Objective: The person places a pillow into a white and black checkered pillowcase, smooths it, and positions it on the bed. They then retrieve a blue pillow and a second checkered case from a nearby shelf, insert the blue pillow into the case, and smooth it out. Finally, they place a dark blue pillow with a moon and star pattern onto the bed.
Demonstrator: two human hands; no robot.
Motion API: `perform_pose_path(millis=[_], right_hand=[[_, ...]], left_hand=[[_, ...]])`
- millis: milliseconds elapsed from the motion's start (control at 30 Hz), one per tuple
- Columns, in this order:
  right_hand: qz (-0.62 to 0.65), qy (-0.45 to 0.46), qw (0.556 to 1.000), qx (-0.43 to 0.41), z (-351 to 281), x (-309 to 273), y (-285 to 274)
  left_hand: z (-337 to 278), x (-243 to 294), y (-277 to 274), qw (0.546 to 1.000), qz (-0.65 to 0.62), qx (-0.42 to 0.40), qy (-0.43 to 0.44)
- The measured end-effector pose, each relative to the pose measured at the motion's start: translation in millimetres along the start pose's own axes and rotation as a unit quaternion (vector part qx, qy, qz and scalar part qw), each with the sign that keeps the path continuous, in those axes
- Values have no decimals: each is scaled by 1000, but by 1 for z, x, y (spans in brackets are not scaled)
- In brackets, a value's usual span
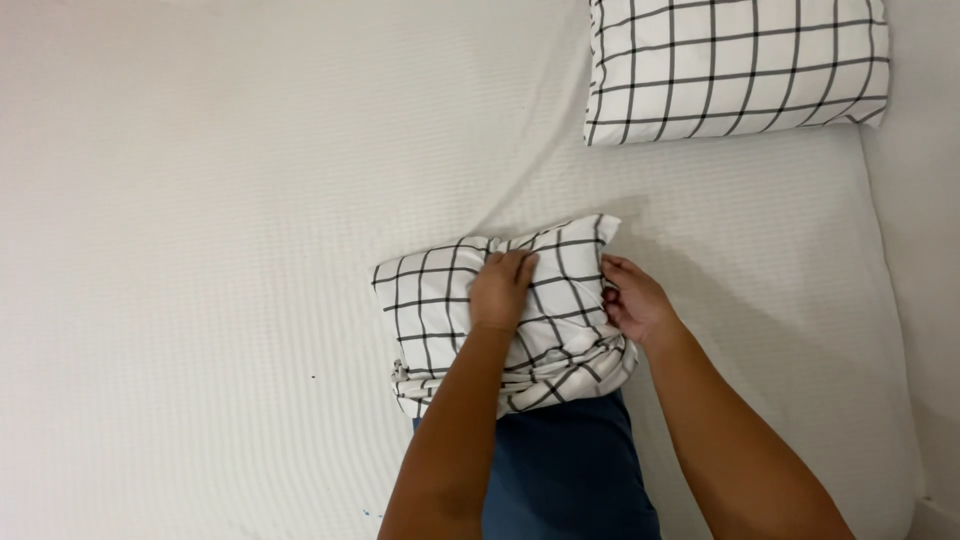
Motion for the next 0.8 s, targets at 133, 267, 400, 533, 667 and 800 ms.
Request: perform_pose_path(millis=[133, 267, 400, 533, 667, 800], right_hand=[[-138, -66, 984, 90, -23, -21, 48], [-152, 40, 979, 133, -26, 7, 34], [-193, 74, 969, 135, -55, 24, 23], [-285, 147, 945, 62, -81, 63, -21], [-350, 198, 914, 58, -110, 47, -21], [-401, -128, 907, 31, -102, 33, -46]], left_hand=[[-18, -20, -3, 998, 44, 41, 8], [-41, -27, 3, 990, 126, 23, 50], [-88, -42, -3, 982, 146, 85, 80], [-122, -66, 4, 983, 158, 47, 77], [-128, -73, -20, 985, 139, 74, 77], [-146, -125, -39, 990, -19, 136, -34]])
Point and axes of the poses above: each hand's wrist, its own z-axis towards the middle knuckle, its own y-axis out of the palm, x = y × z, the point moved 4 cm from there along z, towards the middle knuckle, and after that the axes turned 13 degrees about z, right-handed, at the moved point
